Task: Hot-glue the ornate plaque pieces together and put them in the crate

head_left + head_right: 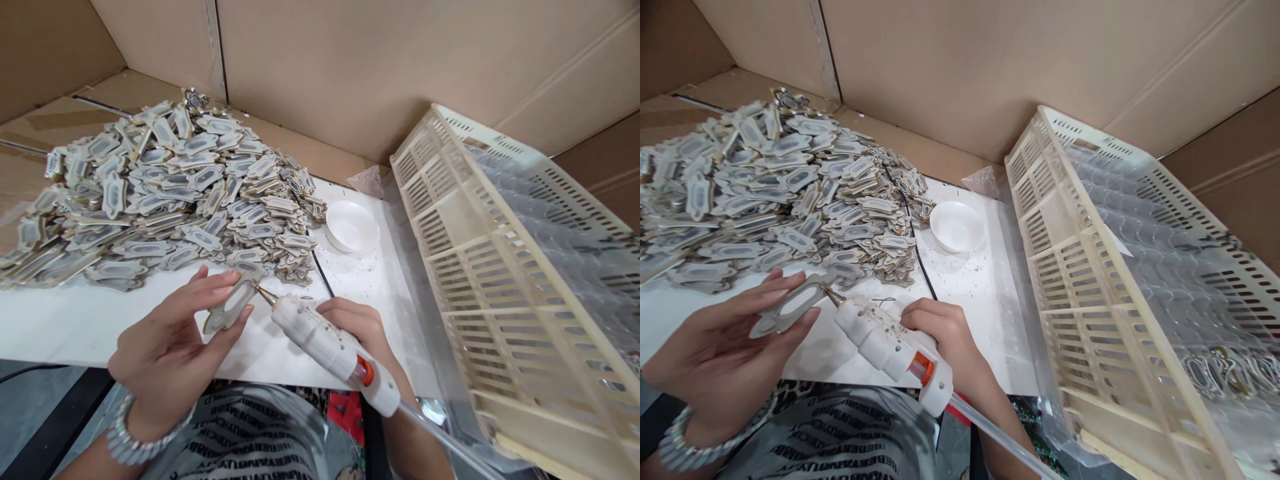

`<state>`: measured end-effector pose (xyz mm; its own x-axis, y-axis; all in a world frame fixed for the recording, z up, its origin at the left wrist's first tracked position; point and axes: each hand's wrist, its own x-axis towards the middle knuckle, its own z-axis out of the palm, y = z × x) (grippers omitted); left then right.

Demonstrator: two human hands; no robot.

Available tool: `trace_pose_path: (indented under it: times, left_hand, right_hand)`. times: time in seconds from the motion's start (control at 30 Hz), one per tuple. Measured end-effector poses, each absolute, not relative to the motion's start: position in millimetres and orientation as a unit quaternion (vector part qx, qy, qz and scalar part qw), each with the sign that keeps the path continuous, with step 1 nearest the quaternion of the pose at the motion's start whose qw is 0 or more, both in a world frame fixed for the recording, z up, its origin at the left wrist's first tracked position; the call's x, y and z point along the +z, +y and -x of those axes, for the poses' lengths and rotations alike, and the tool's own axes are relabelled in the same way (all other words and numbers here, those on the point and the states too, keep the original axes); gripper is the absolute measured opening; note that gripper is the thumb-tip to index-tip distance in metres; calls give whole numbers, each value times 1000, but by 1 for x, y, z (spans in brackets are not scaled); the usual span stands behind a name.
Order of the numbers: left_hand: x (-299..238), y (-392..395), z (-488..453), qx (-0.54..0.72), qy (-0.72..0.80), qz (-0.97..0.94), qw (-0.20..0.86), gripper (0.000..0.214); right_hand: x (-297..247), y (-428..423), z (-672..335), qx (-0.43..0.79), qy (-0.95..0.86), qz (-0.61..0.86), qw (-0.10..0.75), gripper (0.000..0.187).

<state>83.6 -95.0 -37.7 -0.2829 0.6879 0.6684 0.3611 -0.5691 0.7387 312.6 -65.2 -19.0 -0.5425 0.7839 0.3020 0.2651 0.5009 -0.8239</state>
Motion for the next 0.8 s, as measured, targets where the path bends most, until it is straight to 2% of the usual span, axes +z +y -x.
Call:
trace_pose_path:
  times: [0.13, 0.57, 0.8]
  left_hand:
    - [-39, -96, -83, 665, 451, -582, 123, 56]
    - [-30, -101, -83, 644, 501, -565, 124, 43]
    - [-29, -102, -76, 652, 503, -545, 154, 33]
  right_hand:
    - [-19, -65, -313, 377, -792, 331, 349, 24]
    - [-21, -66, -314, 393, -771, 354, 354, 11]
    - [-26, -63, -316, 303, -745, 447, 392, 8]
